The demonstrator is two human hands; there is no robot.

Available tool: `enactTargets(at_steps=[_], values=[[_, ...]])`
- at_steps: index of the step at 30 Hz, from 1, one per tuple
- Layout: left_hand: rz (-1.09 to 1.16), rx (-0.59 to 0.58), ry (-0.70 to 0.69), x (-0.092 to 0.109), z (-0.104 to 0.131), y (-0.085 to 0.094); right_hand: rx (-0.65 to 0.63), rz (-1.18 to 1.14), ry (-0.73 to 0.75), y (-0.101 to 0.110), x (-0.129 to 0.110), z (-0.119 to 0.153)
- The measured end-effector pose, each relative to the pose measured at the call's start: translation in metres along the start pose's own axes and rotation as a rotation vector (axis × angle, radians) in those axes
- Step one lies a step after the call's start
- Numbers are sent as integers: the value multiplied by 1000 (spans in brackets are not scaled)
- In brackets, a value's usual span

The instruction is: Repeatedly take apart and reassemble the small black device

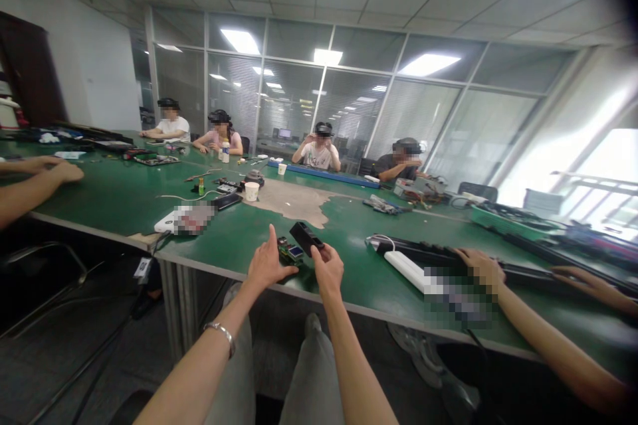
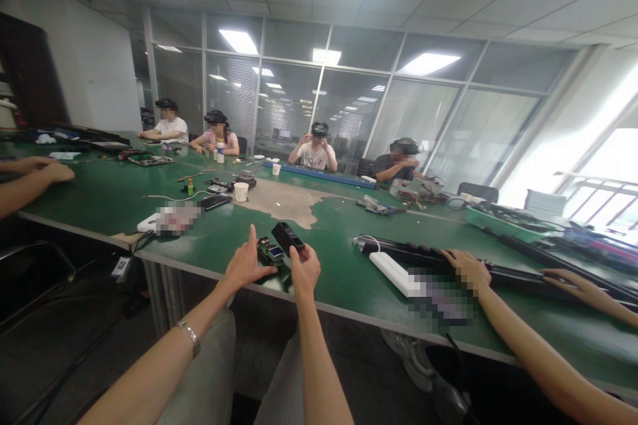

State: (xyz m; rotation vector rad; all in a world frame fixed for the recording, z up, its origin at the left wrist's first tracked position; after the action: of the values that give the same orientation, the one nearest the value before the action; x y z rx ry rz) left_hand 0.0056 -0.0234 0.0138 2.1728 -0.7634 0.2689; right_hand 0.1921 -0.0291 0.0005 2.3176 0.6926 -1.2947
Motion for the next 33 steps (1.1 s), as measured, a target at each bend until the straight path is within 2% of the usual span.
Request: enactTargets(at_steps=[7,13,23,28,33], values=[[-10,14,7,-2,2,-3,-59,-11,12,-7,-30,15],[-28,21,12,-2,2,-3,-54,88,83,-9,-39,27],[16,-10,4,-3,0,-4,-92,345,282,-7,-35,26],[21,-5,4,-7,0,-10,-198,411,299,-6,-21,30],[15,3,7,-7,1,-9,-156,375,269,-6,-13,31]])
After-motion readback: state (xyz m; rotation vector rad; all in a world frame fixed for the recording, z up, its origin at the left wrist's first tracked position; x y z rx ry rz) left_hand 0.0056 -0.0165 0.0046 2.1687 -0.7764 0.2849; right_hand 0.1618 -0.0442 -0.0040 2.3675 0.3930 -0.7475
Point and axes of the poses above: each hand's wrist, its own z-axis away from the middle knuckle, its own y-axis out of the back of the hand, x = y × z, the point moved 2 cm from there along -z, towards the middle knuckle, and after that the axes turned 14 degrees about x, right-handed, at the moved point
